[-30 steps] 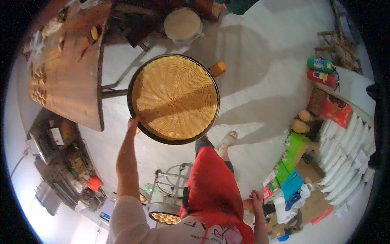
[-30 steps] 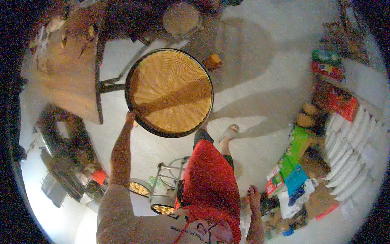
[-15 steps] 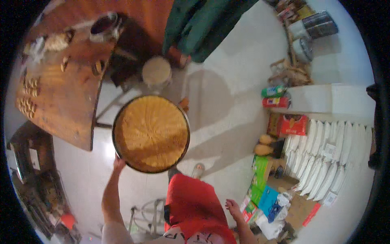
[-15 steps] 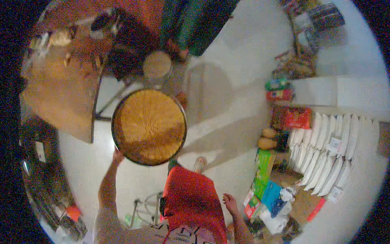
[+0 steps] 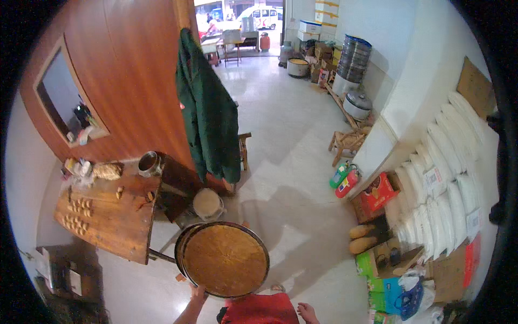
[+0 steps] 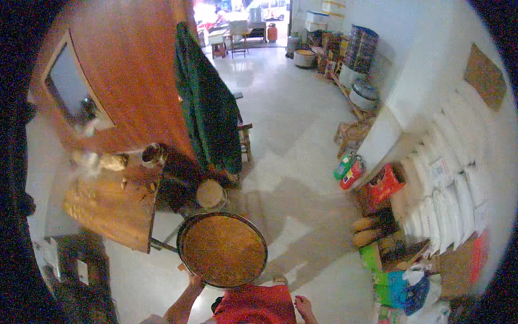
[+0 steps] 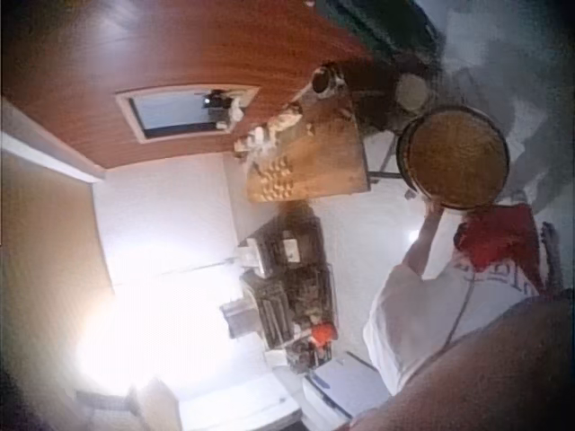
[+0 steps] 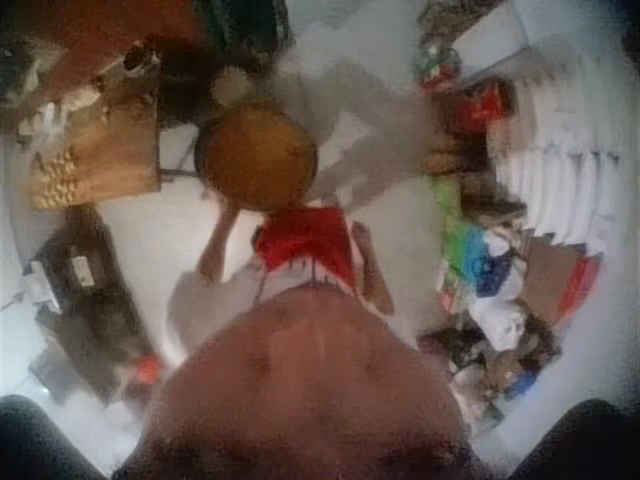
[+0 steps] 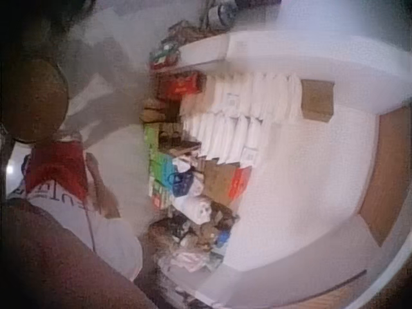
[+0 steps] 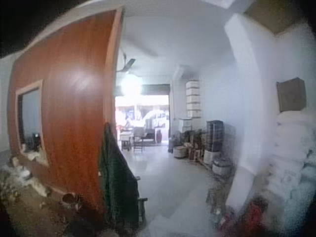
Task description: The person cuts a large sheet of dough into small rectangular pieces using a bench scraper. They then brush oil onto a round tray and arrange the dough pieces in a circular pattern on the tray. The process is repeated for a second tray.
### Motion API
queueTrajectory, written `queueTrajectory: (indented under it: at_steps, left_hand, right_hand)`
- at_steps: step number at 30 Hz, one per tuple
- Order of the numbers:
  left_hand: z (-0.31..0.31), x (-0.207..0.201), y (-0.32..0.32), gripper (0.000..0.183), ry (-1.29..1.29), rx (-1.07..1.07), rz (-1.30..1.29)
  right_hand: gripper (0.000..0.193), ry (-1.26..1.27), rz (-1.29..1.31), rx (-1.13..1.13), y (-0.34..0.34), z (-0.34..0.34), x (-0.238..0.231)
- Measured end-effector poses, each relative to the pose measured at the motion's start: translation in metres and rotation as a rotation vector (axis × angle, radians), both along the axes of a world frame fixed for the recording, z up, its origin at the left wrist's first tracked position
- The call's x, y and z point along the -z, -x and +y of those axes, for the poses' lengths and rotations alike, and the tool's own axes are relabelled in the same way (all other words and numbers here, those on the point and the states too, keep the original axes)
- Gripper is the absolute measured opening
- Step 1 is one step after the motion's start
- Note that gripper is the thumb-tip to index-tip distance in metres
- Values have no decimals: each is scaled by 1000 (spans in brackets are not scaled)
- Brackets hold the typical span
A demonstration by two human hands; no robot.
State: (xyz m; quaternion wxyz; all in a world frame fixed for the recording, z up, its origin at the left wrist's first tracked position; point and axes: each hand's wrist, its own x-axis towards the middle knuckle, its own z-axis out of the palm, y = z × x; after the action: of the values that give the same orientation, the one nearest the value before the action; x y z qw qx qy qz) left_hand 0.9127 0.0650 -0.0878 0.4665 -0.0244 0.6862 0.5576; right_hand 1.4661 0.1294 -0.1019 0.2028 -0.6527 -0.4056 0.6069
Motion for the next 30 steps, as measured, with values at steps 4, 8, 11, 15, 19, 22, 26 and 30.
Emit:
queueTrajectory:
  at_steps: [4, 8, 11, 15, 19, 22, 26, 30]
  left_hand:
    - [-3, -100, -67, 70, -291, 8, -149]
    - [-13, -153, -110, 74, -401, 166, -124]
    - [-33, -153, -121, 77, -167, 157, -23]
    - [-65, -132, -113, 88, 142, 431, 271]
    - [-106, -123, -91, 100, 311, 613, 535]
    - [-147, -133, -59, 102, 238, 578, 691]
    - [-223, -163, -43, 99, 466, 566, 556]
    - [-288, -201, -29, 104, 460, 335, 565]
  right_hand:
    - [23, 97, 116, 122, -7, 40, -20]
    - [35, -53, 162, 190, 16, 136, -42]
    - [35, -78, -51, 130, 46, 218, -49]
    - [60, -121, 97, 33, 76, 268, -73]
    - [55, 106, 385, 9, 106, 252, -110]
    - [41, 137, 368, 15, 140, 218, -126]
    - [78, 6, 252, -194, 216, 183, -134]
    - [97, -25, 203, -396, 329, 146, -162]
